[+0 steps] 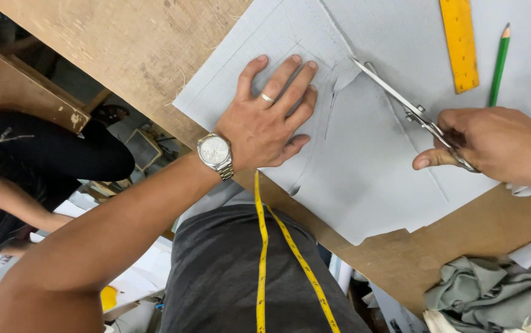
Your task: Tracing a pattern onto fabric with a ruler and pencil and then cutting it out with scissors.
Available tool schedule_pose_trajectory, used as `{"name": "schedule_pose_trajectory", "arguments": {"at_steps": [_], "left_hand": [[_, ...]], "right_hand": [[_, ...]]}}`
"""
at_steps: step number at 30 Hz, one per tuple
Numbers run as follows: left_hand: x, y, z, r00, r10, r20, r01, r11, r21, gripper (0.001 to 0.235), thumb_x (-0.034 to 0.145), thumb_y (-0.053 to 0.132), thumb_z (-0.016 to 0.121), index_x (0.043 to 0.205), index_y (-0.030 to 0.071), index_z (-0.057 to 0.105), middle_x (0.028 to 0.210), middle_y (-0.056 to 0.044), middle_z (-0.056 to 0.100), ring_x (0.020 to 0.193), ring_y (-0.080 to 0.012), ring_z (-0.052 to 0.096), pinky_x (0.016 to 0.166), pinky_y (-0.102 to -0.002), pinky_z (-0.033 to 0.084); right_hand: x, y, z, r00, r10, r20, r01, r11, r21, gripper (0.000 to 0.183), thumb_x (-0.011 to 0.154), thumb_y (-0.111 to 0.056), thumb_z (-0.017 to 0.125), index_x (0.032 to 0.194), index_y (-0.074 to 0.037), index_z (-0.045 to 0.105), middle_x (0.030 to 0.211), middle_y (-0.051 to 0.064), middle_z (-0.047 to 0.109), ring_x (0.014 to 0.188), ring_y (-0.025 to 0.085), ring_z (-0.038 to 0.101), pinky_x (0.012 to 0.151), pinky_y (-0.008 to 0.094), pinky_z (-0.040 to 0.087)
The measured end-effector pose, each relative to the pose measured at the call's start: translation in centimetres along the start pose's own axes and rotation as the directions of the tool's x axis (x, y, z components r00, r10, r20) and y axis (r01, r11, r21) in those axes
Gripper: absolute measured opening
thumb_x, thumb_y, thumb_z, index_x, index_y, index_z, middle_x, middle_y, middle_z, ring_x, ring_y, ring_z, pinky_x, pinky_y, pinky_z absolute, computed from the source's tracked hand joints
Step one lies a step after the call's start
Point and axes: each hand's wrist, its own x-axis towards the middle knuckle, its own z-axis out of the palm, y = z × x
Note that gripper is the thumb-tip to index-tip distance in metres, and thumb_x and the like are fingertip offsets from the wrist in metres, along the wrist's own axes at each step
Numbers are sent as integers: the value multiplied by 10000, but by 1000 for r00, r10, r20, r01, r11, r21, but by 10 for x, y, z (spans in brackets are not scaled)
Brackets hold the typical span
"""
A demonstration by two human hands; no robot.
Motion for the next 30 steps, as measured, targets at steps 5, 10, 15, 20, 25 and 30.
{"name": "schedule_pose_trajectory", "arguments": {"at_steps": [5, 10, 15, 20, 25, 30], "left_hand": [[-1, 2, 2, 1000, -10, 3, 11, 1000, -10, 885, 1035, 785, 984, 1596, 129, 790, 1874, -199, 623, 1705, -418, 617, 1321, -728, 484], [-2, 1, 2, 1000, -16, 13, 16, 1000, -6, 822, 1065, 753, 971, 1589, 147, 786, 1899, -191, 596, 1742, -403, 555, 1334, -739, 489], [-4, -1, 3, 999, -22, 34, 21, 1000, 16, 863, 1060, 794, 963, 1620, 165, 771, 1918, -169, 573, 1750, -402, 532, 1347, -735, 489], [-2, -1, 1, 999, -26, 18, 26, 1000, 12, 883, 1034, 806, 986, 1609, 169, 773, 1895, -167, 605, 1725, -394, 562, 1348, -717, 489], [-2, 0, 0, 999, -31, 13, 31, 999, 26, 888, 1035, 829, 973, 1617, 189, 774, 1882, -157, 604, 1716, -377, 558, 1348, -698, 491], [-1, 0, 0, 999, -34, 14, 34, 999, 16, 882, 1035, 815, 978, 1611, 183, 763, 1883, -151, 602, 1713, -371, 568, 1342, -696, 490]], "right_hand": [[-1, -20, -22, 994, 39, 101, -37, 999, -21, 790, 910, -911, 874, 1067, -160, 685, 914, 75, 764, 891, 273, 707, 832, 413, 571], [1, -11, -8, 999, 8, -40, -11, 997, -78, 861, 907, -959, 800, 957, -119, 614, 743, 98, 734, 758, 331, 703, 773, 448, 613], [6, -17, -27, 1000, -18, -4, 17, 997, -80, 836, 850, -931, 882, 951, -140, 630, 751, 62, 717, 763, 275, 690, 762, 421, 597], [4, -34, -33, 998, -68, 18, 69, 996, -55, 789, 922, -873, 862, 1034, -118, 664, 898, 76, 770, 867, 297, 753, 858, 434, 628], [6, -29, -28, 999, -38, 2, 38, 999, -28, 813, 911, -899, 857, 950, -122, 618, 738, 87, 628, 812, 285, 663, 785, 425, 571], [-2, -39, -40, 998, -8, 66, 12, 999, -52, 772, 902, -901, 847, 992, -152, 687, 842, 55, 788, 847, 266, 751, 833, 409, 611]]}}
